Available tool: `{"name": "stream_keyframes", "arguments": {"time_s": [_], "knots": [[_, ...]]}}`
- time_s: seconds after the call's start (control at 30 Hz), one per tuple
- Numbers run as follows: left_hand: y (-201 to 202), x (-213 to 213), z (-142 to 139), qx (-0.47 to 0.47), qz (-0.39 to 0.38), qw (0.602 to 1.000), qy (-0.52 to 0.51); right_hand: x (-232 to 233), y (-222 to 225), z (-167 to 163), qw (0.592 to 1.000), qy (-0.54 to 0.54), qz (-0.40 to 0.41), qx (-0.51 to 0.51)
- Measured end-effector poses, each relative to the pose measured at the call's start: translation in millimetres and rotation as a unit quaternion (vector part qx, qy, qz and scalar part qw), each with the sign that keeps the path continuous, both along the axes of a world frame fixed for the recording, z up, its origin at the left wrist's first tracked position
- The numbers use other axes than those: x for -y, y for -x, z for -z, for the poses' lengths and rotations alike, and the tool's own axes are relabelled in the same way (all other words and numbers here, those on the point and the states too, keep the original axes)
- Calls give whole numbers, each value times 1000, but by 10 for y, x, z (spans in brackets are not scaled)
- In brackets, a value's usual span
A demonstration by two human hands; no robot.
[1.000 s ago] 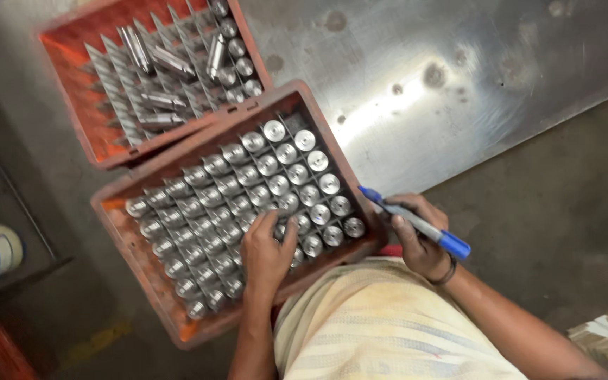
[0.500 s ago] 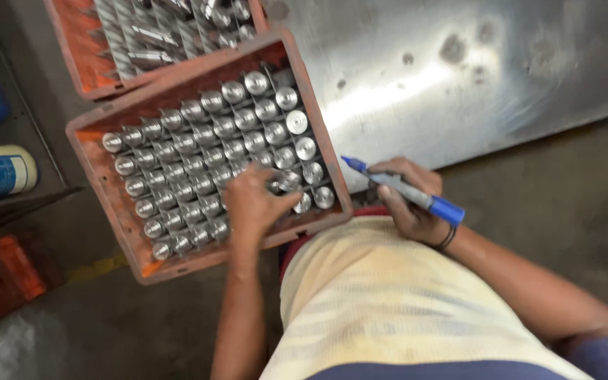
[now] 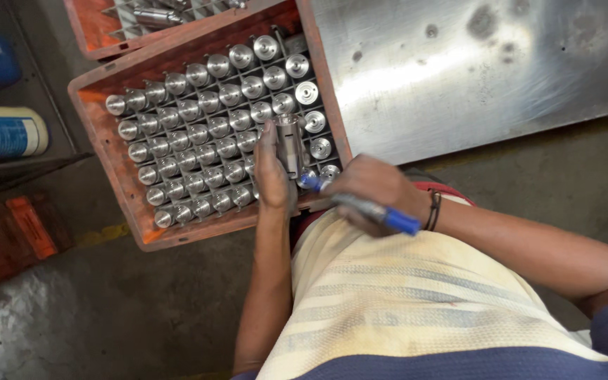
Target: The person stands at a metal table and marks cylindrical metal components one at a time with a blue marker, then places each marked part into a compartment of a grid tray. An adjacent crate holds unmarked parts, and the person continues marking and arranging parts across the episode.
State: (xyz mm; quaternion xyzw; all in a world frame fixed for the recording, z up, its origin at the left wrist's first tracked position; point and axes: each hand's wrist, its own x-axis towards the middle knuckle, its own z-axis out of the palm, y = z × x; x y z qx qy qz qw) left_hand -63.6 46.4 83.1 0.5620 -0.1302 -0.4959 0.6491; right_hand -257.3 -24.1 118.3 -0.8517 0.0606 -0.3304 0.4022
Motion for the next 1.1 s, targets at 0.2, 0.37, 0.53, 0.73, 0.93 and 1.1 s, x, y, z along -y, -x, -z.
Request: {"name": "stream_keyframes", "arguments": {"time_s": [0.2,0.37,0.53,0.73,0.93,1.1], "knots": [[40,-10,69,-63,-29,998,2,-30,58,15,999,-53,-8,-8],[-16,-116,-4,-170,6,982,77,-77,61,29,997,-77,10,-10],[-110,-300,-219,509,171,818,-208,-30,138,34,987,-130,95,15],[132,-238,-100,619,166,751,-163,-7,274,-18,983,-137,117,-29],[59,63,-85,595,215,751,-188,-5,270,-66,982,-140,118,-40],[-297,45,-116,253,131,958,36,-6,264,-96,986,-83,142,2]]}}
